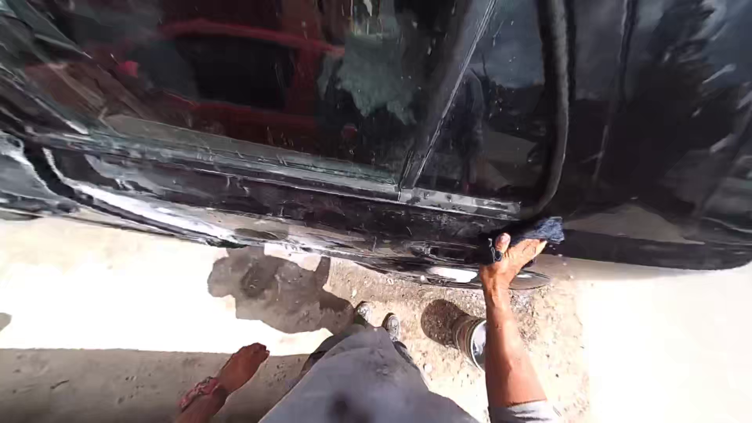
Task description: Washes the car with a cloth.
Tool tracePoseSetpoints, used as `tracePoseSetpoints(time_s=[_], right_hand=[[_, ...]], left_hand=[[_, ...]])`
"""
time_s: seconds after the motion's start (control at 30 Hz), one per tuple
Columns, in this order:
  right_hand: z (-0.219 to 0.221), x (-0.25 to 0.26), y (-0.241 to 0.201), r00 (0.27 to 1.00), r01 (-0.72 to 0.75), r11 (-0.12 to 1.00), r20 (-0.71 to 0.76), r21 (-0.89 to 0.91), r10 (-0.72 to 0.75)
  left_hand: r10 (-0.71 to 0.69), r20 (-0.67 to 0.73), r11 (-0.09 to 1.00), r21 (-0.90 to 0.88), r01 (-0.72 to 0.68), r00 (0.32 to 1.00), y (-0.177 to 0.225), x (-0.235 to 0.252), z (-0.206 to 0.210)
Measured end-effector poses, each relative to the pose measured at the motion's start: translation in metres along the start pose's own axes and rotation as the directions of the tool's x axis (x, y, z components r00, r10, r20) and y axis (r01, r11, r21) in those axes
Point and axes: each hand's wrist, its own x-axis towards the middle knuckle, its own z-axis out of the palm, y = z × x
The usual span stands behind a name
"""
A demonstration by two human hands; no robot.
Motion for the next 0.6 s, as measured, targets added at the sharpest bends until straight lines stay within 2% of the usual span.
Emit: tracePoseSetpoints(time_s=[0.07,0.13,0.2,0.27,0.33,0.43,0.5,0.57,0.6], right_hand=[[-0.001,0.013,-0.021,0.979,0.202,0.972,0.0,-0.116,-0.204],[-0.008,0.042,-0.035,0.915,0.381,0.909,-0.071,-0.167,-0.397],[-0.021,0.088,-0.053,0.846,0.486,0.855,-0.147,-0.182,-0.512],[-0.026,0.138,-0.092,0.781,0.554,0.817,-0.239,-0.161,-0.577],[-0.023,0.164,-0.148,0.722,0.625,0.773,-0.295,-0.112,-0.626],[-0.002,0.153,-0.215,0.635,0.748,0.663,-0.253,-0.034,-0.73],[0.016,0.114,-0.221,0.499,0.865,0.5,-0.153,0.031,-0.853],[0.032,0.081,-0.205,0.291,0.954,0.288,-0.024,0.088,-0.956],[0.034,0.075,-0.2,0.215,0.971,0.217,0.033,0.102,-0.976]], left_hand=[[-0.096,0.055,0.989,-0.105,0.101,0.994,-0.035,-0.017,0.041],[-0.163,0.068,0.97,-0.172,0.172,0.984,-0.06,-0.033,0.072],[-0.172,-0.011,0.943,-0.293,0.161,0.985,-0.07,-0.05,0.109],[-0.176,-0.088,0.922,-0.364,0.133,0.98,-0.062,-0.059,0.136],[-0.14,-0.107,0.92,-0.381,0.09,0.984,-0.042,-0.074,0.148],[-0.017,-0.109,0.932,-0.361,-0.023,0.994,0.005,-0.082,0.142],[0.006,-0.17,0.909,-0.409,-0.076,0.986,0.029,-0.085,0.136],[-0.062,-0.24,0.864,-0.499,-0.069,0.969,0.042,-0.092,0.137],[-0.097,-0.267,0.843,-0.534,-0.063,0.959,0.044,-0.096,0.143]])
